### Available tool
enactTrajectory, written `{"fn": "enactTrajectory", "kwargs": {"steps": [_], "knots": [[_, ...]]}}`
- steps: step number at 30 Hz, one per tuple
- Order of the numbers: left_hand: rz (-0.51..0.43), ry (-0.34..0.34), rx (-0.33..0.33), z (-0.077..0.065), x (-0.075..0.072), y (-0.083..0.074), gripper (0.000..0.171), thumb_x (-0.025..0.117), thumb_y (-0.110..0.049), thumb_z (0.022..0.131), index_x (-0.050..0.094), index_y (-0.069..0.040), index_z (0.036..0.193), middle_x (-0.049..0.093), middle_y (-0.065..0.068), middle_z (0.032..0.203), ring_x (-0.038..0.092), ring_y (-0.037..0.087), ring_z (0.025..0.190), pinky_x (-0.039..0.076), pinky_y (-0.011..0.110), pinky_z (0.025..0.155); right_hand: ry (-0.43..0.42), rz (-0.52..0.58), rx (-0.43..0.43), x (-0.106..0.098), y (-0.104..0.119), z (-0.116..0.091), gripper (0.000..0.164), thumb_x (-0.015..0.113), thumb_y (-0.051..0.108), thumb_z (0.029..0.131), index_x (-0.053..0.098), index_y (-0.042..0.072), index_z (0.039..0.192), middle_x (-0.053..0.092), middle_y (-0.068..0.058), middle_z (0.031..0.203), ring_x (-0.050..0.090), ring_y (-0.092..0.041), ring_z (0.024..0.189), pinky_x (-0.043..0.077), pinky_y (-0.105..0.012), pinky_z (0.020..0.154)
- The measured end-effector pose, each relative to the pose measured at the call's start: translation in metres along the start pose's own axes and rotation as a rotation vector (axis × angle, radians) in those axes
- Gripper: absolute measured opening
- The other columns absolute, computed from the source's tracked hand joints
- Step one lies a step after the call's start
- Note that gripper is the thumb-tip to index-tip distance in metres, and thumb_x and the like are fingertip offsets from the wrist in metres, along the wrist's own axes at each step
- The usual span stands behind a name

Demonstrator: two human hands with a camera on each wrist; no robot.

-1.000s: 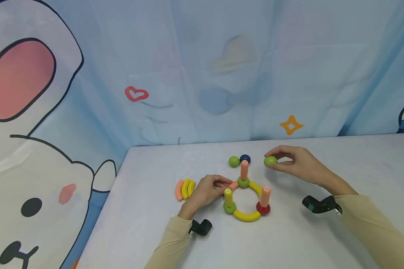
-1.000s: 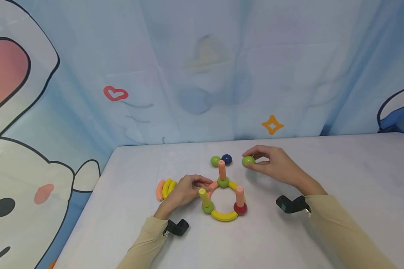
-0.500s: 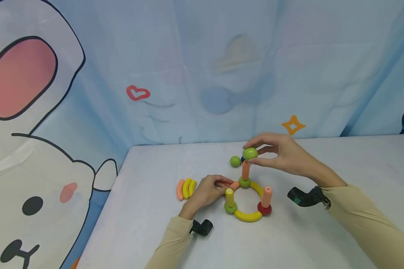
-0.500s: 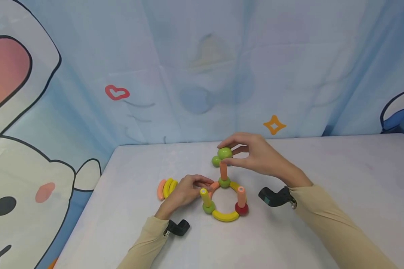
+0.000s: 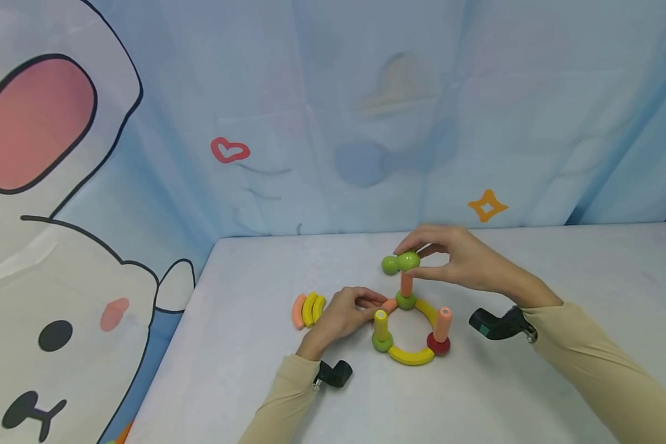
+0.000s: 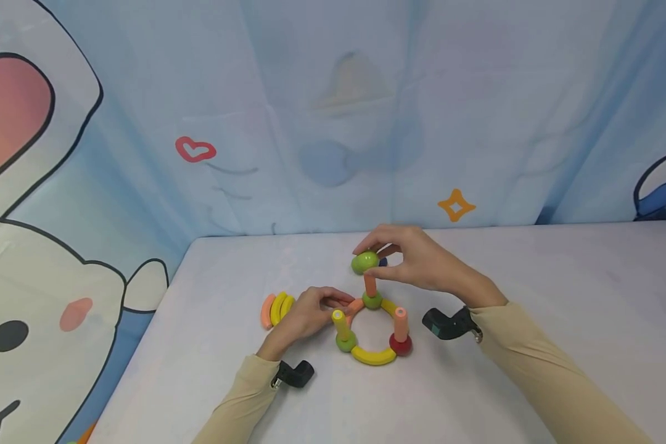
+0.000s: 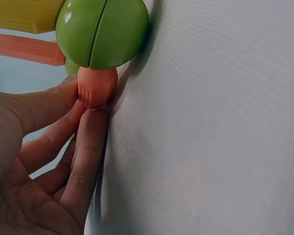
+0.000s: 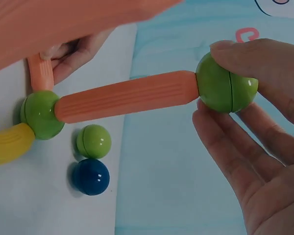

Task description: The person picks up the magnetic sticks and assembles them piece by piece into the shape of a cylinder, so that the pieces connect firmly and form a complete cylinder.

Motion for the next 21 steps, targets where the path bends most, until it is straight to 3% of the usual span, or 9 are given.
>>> {"fn": "enactTrajectory", "kwargs": {"steps": [9,15,21], "knots": [[0.012,0.007,-0.015,-0.001,-0.001,0.0,0.025,0.075,-0.03,0.1,0.079,-0.015,0.119,0.076,-0.008,0.097,0.065,0.001,0.087,0.051,0.021,0.079,0.002,-0.003,0.023,0.001,-0.003,-0.001,0.036,0.085,0.006,0.087,0.073,0.014,0.121,0.07,0.008,0.116,0.066,-0.009,0.101,0.057,-0.028,0.094],[0.003,-0.001,-0.013,-0.001,0.0,0.001,0.023,0.075,-0.026,0.099,0.079,-0.014,0.118,0.076,-0.007,0.096,0.064,0.002,0.085,0.05,0.021,0.077,0.002,0.005,0.018,-0.001,-0.01,-0.006,0.046,0.088,0.008,0.085,0.069,0.014,0.127,0.068,0.004,0.124,0.067,-0.009,0.11,0.057,-0.029,0.094],[-0.015,0.0,-0.013,-0.001,0.003,0.001,0.022,0.075,-0.023,0.099,0.079,-0.013,0.118,0.076,-0.007,0.098,0.063,0.001,0.084,0.05,0.02,0.076,0.003,0.014,0.08,-0.006,-0.043,-0.017,0.053,0.087,0.0,0.083,0.066,0.008,0.131,0.067,-0.007,0.13,0.066,-0.012,0.113,0.056,-0.031,0.098]]}}
Point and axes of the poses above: each hand's wrist, its own z-axis towards the middle knuckle, its own x-axis out of the palm, y = z × x, the point moved 9 cm from there along z, towards the middle knuckle
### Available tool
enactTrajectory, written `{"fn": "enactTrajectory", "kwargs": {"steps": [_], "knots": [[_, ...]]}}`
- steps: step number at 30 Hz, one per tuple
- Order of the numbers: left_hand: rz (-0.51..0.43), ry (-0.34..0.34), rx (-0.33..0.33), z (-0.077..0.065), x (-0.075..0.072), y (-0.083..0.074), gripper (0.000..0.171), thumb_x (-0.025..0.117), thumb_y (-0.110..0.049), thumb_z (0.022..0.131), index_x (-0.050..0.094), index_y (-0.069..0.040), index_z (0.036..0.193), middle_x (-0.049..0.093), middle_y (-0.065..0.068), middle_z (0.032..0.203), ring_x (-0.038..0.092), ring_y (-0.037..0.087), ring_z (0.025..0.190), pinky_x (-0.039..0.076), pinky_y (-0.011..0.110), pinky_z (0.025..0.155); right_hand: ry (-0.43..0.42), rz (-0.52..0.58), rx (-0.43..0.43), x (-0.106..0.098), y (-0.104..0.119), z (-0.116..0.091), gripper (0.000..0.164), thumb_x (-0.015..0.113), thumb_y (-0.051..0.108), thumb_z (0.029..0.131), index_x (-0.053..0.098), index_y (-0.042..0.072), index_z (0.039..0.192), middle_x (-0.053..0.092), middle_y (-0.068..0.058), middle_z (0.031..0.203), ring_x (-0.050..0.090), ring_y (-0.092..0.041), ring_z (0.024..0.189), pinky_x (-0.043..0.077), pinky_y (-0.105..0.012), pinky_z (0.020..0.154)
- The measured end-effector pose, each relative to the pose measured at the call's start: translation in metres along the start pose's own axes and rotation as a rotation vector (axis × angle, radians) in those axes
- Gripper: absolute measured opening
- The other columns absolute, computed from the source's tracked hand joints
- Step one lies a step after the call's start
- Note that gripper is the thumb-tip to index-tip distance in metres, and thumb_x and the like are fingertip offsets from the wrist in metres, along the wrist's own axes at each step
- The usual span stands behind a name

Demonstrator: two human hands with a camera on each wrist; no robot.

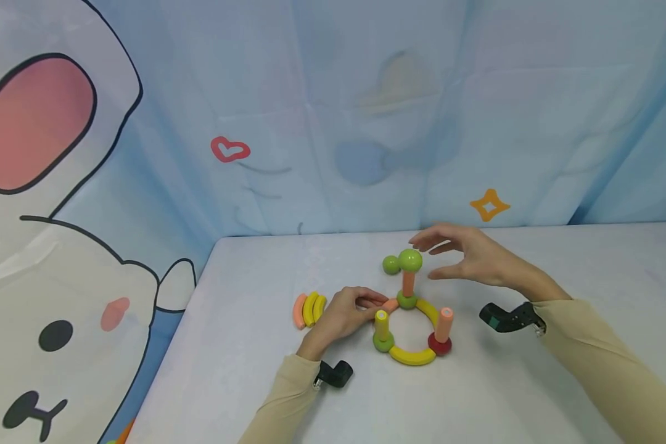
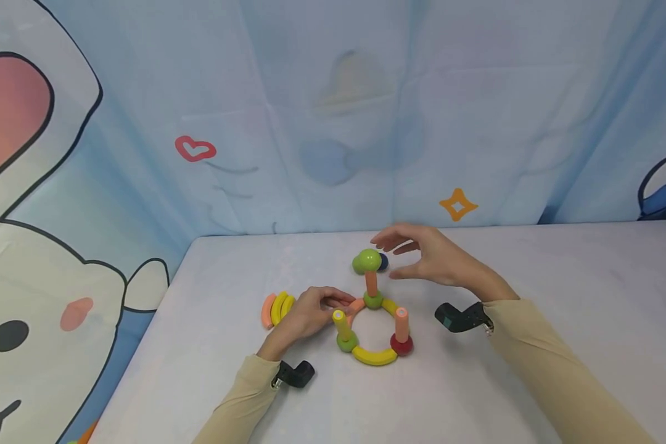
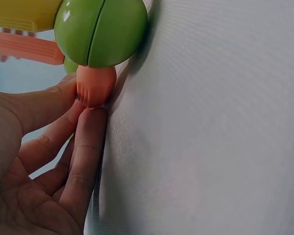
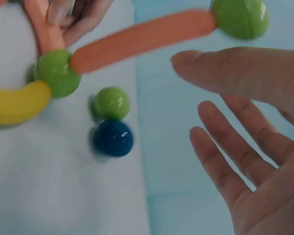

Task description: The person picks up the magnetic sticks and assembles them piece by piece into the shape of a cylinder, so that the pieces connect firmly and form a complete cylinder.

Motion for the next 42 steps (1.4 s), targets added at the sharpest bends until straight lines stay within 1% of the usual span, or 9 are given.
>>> {"fn": "enactTrajectory", "kwargs": {"steps": [6,11,18,24,28,32,36,39,42], "knots": [[0.013,0.008,0.002,-0.001,0.0,0.001,0.022,0.074,-0.022,0.1,0.078,-0.014,0.12,0.076,-0.008,0.099,0.063,0.0,0.085,0.05,0.019,0.076,-0.038,-0.043,0.106,0.01,-0.048,-0.006,0.047,0.084,-0.001,0.086,0.066,0.0,0.129,0.066,-0.015,0.129,0.064,-0.037,0.115,0.056,-0.05,0.097],[0.02,0.0,0.0,-0.002,-0.001,0.003,0.021,0.075,-0.022,0.1,0.079,-0.014,0.119,0.076,-0.007,0.098,0.063,0.001,0.085,0.05,0.019,0.076,-0.071,-0.014,0.103,0.023,-0.061,0.0,0.045,0.083,-0.002,0.087,0.066,-0.002,0.129,0.063,-0.019,0.13,0.061,-0.041,0.118,0.054,-0.057,0.098],[0.01,-0.003,-0.013,-0.004,-0.001,0.006,0.022,0.075,-0.023,0.099,0.078,-0.013,0.119,0.076,-0.007,0.098,0.063,0.001,0.085,0.05,0.019,0.076,-0.045,-0.023,0.129,0.042,-0.066,0.011,0.04,0.081,0.0,0.089,0.068,-0.003,0.126,0.065,-0.018,0.128,0.06,-0.037,0.119,0.055,-0.055,0.098],[0.015,0.003,-0.001,-0.004,0.0,0.004,0.022,0.075,-0.023,0.1,0.078,-0.013,0.119,0.076,-0.007,0.098,0.063,0.0,0.085,0.05,0.019,0.076,-0.038,-0.076,0.147,0.046,-0.068,0.007,0.032,0.082,-0.002,0.087,0.073,-0.004,0.118,0.067,-0.014,0.115,0.064,-0.035,0.108,0.057,-0.05,0.095],[0.023,0.008,0.011,-0.003,0.0,0.003,0.023,0.074,-0.023,0.1,0.078,-0.014,0.121,0.075,-0.008,0.099,0.062,0.0,0.085,0.05,0.019,0.076,-0.044,-0.104,0.191,0.041,-0.071,-0.001,0.032,0.085,0.001,0.086,0.073,-0.004,0.115,0.067,-0.011,0.11,0.066,-0.031,0.102,0.059,-0.046,0.09],[0.025,0.005,0.016,-0.003,-0.001,0.002,0.022,0.074,-0.023,0.1,0.078,-0.014,0.12,0.076,-0.007,0.098,0.063,0.001,0.085,0.051,0.02,0.078,-0.057,-0.157,0.292,0.033,-0.075,-0.014,0.036,0.087,0.007,0.084,0.072,-0.004,0.115,0.068,-0.013,0.108,0.066,-0.029,0.097,0.06,-0.042,0.083],[0.017,-0.005,0.014,-0.003,-0.001,0.004,0.022,0.075,-0.023,0.099,0.079,-0.013,0.118,0.076,-0.007,0.096,0.064,0.002,0.086,0.051,0.022,0.079,-0.063,-0.21,0.387,0.024,-0.077,-0.025,0.038,0.088,0.016,0.086,0.073,-0.004,0.114,0.069,-0.013,0.103,0.064,-0.026,0.09,0.057,-0.034,0.074],[0.014,-0.006,0.024,-0.002,0.0,0.004,0.022,0.075,-0.023,0.099,0.079,-0.013,0.118,0.076,-0.007,0.097,0.064,0.003,0.086,0.051,0.022,0.079,-0.057,-0.233,0.392,0.019,-0.075,-0.034,0.038,0.086,0.019,0.088,0.073,-0.005,0.114,0.068,-0.011,0.1,0.064,-0.025,0.089,0.055,-0.032,0.071],[0.015,-0.004,0.029,-0.003,0.0,0.003,0.021,0.075,-0.021,0.099,0.078,-0.013,0.118,0.076,-0.006,0.098,0.064,0.003,0.086,0.05,0.021,0.078,-0.055,-0.225,0.349,0.016,-0.073,-0.041,0.034,0.084,0.014,0.089,0.074,-0.004,0.116,0.066,-0.012,0.105,0.066,-0.028,0.094,0.06,-0.037,0.078]]}}
Point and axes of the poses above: each hand's wrist, its own z-axis towards the middle knuckle, its own x-axis out of the palm, y = z × x, the point moved 9 cm from there along z, towards the middle knuckle
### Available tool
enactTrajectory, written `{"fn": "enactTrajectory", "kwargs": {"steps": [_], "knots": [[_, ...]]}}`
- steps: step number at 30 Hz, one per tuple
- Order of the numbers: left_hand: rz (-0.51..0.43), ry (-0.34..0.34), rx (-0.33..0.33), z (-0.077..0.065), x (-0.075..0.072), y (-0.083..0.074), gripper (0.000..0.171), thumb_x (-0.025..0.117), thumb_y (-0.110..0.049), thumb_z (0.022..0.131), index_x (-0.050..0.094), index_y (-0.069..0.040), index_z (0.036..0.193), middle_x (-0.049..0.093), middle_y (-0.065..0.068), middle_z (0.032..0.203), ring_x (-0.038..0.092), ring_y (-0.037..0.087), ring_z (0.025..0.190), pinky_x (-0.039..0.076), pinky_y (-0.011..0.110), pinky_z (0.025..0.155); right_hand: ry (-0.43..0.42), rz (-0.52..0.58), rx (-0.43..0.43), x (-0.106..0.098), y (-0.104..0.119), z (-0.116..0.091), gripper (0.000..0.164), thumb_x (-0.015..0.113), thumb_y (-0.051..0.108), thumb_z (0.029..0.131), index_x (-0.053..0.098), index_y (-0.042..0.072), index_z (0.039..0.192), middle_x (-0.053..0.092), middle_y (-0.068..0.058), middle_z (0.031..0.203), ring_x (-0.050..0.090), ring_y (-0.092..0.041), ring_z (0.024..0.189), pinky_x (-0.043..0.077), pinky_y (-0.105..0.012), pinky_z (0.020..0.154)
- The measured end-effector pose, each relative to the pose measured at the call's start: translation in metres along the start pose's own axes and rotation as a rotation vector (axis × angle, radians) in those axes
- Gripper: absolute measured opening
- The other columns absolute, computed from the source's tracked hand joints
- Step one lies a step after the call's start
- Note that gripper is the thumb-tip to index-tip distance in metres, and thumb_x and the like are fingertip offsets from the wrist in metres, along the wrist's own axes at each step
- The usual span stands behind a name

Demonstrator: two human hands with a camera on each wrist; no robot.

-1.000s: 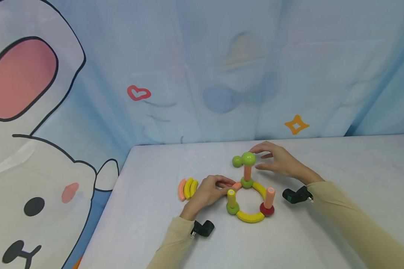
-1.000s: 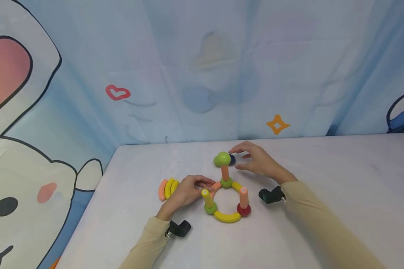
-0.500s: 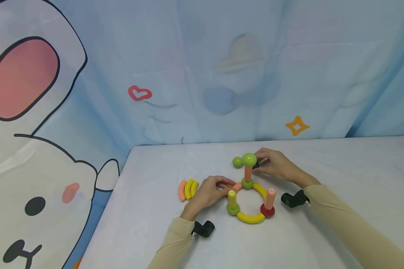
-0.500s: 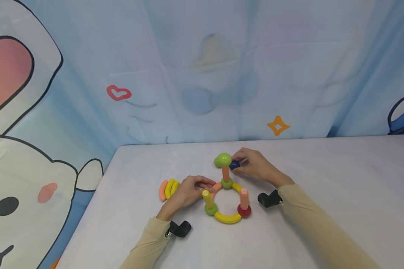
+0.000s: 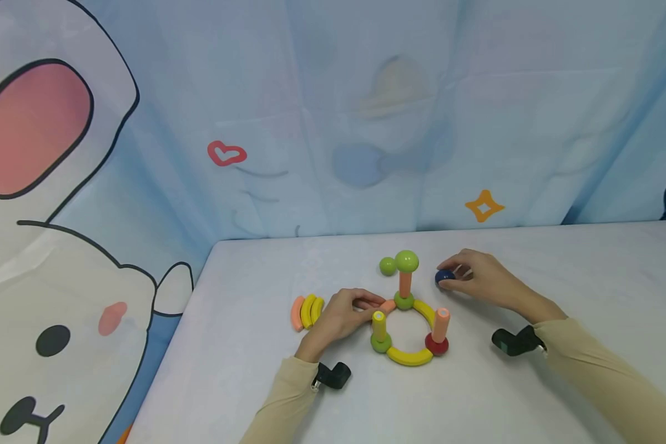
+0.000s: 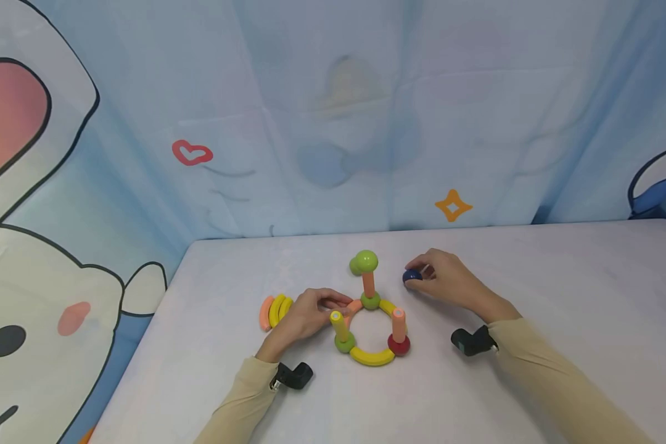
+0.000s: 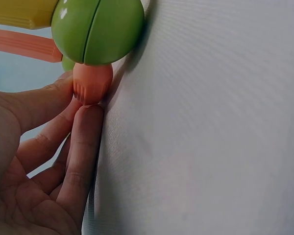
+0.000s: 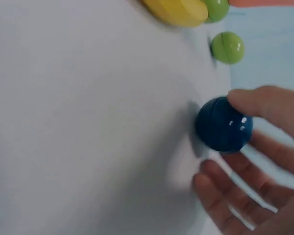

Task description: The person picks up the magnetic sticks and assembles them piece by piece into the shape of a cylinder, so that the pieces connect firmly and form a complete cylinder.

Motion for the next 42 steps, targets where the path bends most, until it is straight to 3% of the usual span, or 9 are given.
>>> {"fn": "enactTrajectory", "kwargs": {"steps": [4,9,12,16,20,23,26,32,42], "knots": [[-0.003,0.005,-0.007,0.0,0.0,0.0,0.021,0.074,-0.02,0.099,0.078,-0.013,0.119,0.076,-0.005,0.099,0.063,0.003,0.086,0.05,0.021,0.078,-0.024,0.028,-0.039,-0.001,-0.003,-0.003,0.032,0.082,0.003,0.088,0.074,-0.002,0.118,0.063,-0.016,0.112,0.065,-0.034,0.102,0.06,-0.046,0.087],[0.001,0.007,-0.014,0.001,0.0,0.0,0.021,0.075,-0.021,0.099,0.078,-0.014,0.118,0.075,-0.007,0.096,0.063,0.002,0.085,0.05,0.021,0.078,-0.066,0.013,-0.037,-0.001,-0.007,-0.004,0.035,0.087,-0.002,0.082,0.077,0.0,0.115,0.063,-0.018,0.113,0.065,-0.037,0.104,0.06,-0.048,0.087],[0.003,0.004,-0.017,0.002,0.0,0.0,0.021,0.075,-0.021,0.099,0.079,-0.014,0.118,0.075,-0.009,0.094,0.062,0.001,0.083,0.049,0.02,0.077,-0.068,0.017,-0.01,-0.001,-0.009,-0.006,0.038,0.089,0.001,0.081,0.076,0.0,0.116,0.066,-0.019,0.114,0.068,-0.038,0.102,0.061,-0.048,0.085],[-0.01,0.005,-0.004,0.002,0.001,-0.002,0.021,0.075,-0.021,0.099,0.079,-0.013,0.118,0.076,-0.007,0.098,0.063,0.002,0.084,0.05,0.02,0.076,-0.024,0.082,0.045,-0.003,-0.007,-0.011,0.042,0.085,0.014,0.089,0.072,-0.001,0.126,0.069,-0.02,0.121,0.068,-0.036,0.103,0.061,-0.047,0.086],[-0.023,0.013,0.007,0.002,0.001,-0.003,0.021,0.075,-0.021,0.099,0.079,-0.013,0.118,0.077,-0.004,0.101,0.063,0.002,0.085,0.05,0.019,0.077,0.01,0.162,0.041,-0.013,0.005,-0.02,0.044,0.08,0.022,0.095,0.069,0.003,0.132,0.07,-0.016,0.123,0.068,-0.024,0.105,0.062,-0.038,0.086],[-0.024,0.012,0.007,0.003,0.0,-0.003,0.022,0.075,-0.02,0.099,0.079,-0.013,0.119,0.076,-0.004,0.102,0.062,0.003,0.085,0.049,0.019,0.077,0.012,0.226,-0.033,-0.024,0.023,-0.026,0.041,0.08,0.017,0.095,0.069,0.005,0.132,0.068,-0.012,0.125,0.066,-0.013,0.104,0.059,-0.025,0.085],[-0.022,0.005,0.005,0.003,-0.001,-0.003,0.021,0.075,-0.02,0.099,0.079,-0.013,0.118,0.076,-0.004,0.101,0.062,0.003,0.085,0.049,0.02,0.077,0.004,0.281,-0.164,-0.036,0.046,-0.032,0.039,0.08,0.006,0.093,0.07,0.008,0.13,0.065,-0.008,0.125,0.067,-0.007,0.103,0.057,-0.018,0.085],[-0.026,0.002,-0.011,0.002,-0.002,0.0,0.022,0.076,-0.022,0.099,0.079,-0.014,0.118,0.076,-0.005,0.099,0.062,0.003,0.085,0.049,0.02,0.077,0.014,0.281,-0.372,-0.055,0.089,-0.047,0.048,0.081,-0.007,0.087,0.07,0.012,0.129,0.067,0.003,0.123,0.069,-0.009,0.101,0.059,-0.02,0.083],[-0.02,-0.002,0.001,0.001,0.0,0.001,0.022,0.076,-0.022,0.098,0.079,-0.013,0.118,0.077,-0.004,0.1,0.063,0.003,0.085,0.049,0.02,0.077,0.127,0.28,-0.56,-0.056,0.131,-0.062,0.054,0.086,-0.007,0.081,0.071,0.016,0.128,0.07,0.003,0.117,0.067,-0.01,0.102,0.06,-0.025,0.082]]}}
Point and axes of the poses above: each hand's wrist, its own z-axis towards the middle knuckle, its own x-axis out of the palm, y = z × x, the point moved 9 cm from there along z, towards the middle knuckle
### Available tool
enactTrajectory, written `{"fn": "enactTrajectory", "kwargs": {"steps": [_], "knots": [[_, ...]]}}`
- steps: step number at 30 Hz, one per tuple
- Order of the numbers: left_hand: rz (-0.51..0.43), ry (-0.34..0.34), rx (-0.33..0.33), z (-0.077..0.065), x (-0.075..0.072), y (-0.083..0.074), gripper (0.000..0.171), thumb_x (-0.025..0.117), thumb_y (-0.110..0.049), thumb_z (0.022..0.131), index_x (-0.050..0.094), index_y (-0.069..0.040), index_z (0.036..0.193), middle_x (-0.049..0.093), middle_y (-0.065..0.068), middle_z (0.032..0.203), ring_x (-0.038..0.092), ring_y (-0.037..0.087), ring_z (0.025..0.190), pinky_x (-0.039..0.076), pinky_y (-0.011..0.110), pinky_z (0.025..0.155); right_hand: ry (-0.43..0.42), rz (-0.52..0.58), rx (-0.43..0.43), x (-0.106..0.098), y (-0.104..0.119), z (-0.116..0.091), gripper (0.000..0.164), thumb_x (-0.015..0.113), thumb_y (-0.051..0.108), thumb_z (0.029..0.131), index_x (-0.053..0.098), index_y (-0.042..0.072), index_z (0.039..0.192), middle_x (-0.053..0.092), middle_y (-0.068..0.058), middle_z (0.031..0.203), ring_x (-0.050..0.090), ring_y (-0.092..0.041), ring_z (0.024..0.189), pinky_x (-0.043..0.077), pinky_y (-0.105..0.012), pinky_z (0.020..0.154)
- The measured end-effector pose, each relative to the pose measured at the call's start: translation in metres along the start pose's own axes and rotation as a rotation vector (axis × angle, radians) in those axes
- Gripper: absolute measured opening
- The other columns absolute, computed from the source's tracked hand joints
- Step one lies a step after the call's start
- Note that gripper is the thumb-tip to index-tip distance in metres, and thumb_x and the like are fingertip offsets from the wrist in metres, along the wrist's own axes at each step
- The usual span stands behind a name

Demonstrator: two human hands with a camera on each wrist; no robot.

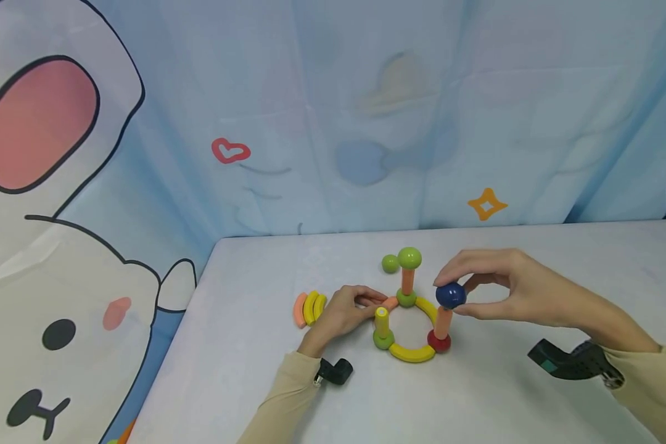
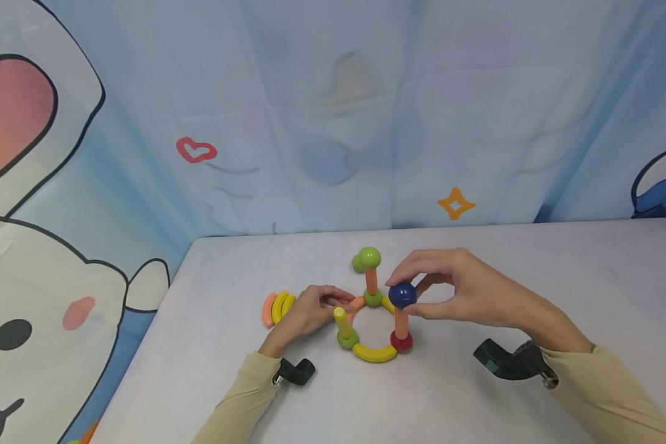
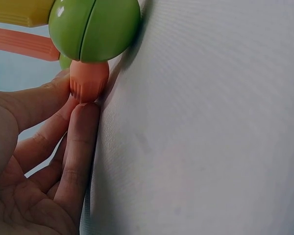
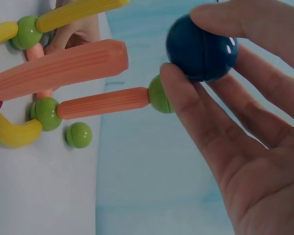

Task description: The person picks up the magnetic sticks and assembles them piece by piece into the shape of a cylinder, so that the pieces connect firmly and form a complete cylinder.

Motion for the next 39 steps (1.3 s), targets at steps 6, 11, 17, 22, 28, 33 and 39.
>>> {"fn": "enactTrajectory", "kwargs": {"steps": [6,11,17,22,28,33,39], "knots": [[-0.004,0.001,0.002,0.0,0.0,-0.001,0.022,0.076,-0.021,0.098,0.079,-0.013,0.119,0.077,-0.003,0.101,0.063,0.003,0.085,0.049,0.02,0.078,0.038,-0.043,0.021,0.006,-0.002,0.0,0.05,0.088,0.002,0.083,0.072,0.022,0.127,0.069,0.007,0.117,0.066,-0.009,0.102,0.06,-0.026,0.082],[-0.009,0.001,-0.001,-0.001,-0.001,0.0,0.021,0.076,-0.019,0.098,0.079,-0.013,0.118,0.076,-0.003,0.1,0.062,0.003,0.085,0.049,0.02,0.077,0.058,-0.08,0.019,0.009,-0.004,0.001,0.049,0.087,0.005,0.085,0.072,0.022,0.129,0.069,0.008,0.118,0.066,-0.009,0.102,0.06,-0.026,0.083],[-0.014,0.002,0.0,0.0,0.001,0.003,0.02,0.075,-0.019,0.099,0.079,-0.012,0.117,0.076,-0.003,0.099,0.062,0.003,0.083,0.049,0.02,0.076,0.102,-0.063,0.013,0.017,-0.009,0.0,0.047,0.086,0.009,0.088,0.07,0.021,0.13,0.068,0.005,0.12,0.065,-0.009,0.104,0.06,-0.027,0.084],[-0.012,0.001,0.01,-0.001,0.001,0.002,0.02,0.075,-0.018,0.099,0.079,-0.011,0.117,0.076,-0.002,0.1,0.062,0.003,0.083,0.049,0.02,0.076,0.103,-0.069,0.038,0.019,-0.013,-0.001,0.045,0.086,0.015,0.089,0.069,0.023,0.129,0.068,0.006,0.119,0.065,-0.008,0.103,0.06,-0.026,0.084],[-0.016,0.006,-0.004,0.0,0.002,0.003,0.02,0.074,-0.018,0.099,0.079,-0.012,0.118,0.076,-0.004,0.099,0.061,0.003,0.083,0.049,0.019,0.075,0.126,-0.06,0.163,0.022,-0.032,-0.01,0.057,0.087,0.023,0.088,0.062,0.02,0.14,0.066,0.005,0.124,0.065,-0.006,0.108,0.06,-0.029,0.087],[-0.011,0.008,-0.002,0.001,0.001,0.002,0.02,0.075,-0.018,0.099,0.079,-0.011,0.117,0.076,-0.005,0.097,0.061,0.003,0.082,0.048,0.019,0.074,0.122,-0.025,0.236,0.021,-0.069,-0.032,0.059,0.087,0.013,0.087,0.061,0.011,0.139,0.065,0.003,0.128,0.064,-0.004,0.11,0.06,-0.029,0.086],[0.023,0.035,0.007,0.0,-0.002,-0.003,0.02,0.075,-0.02,0.099,0.079,-0.012,0.117,0.075,-0.006,0.097,0.06,0.004,0.082,0.049,0.02,0.075,0.109,0.032,0.299,0.038,-0.109,-0.048,0.033,0.074,0.005,0.097,0.063,0.004,0.129,0.068,0.008,0.117,0.066,-0.008,0.101,0.059,-0.026,0.082]]}}
Point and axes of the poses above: each hand's wrist, its own z-axis towards the middle knuckle, its own x-axis out of the palm, y = z × x, the point moved 9 cm from there along z, towards the middle knuckle
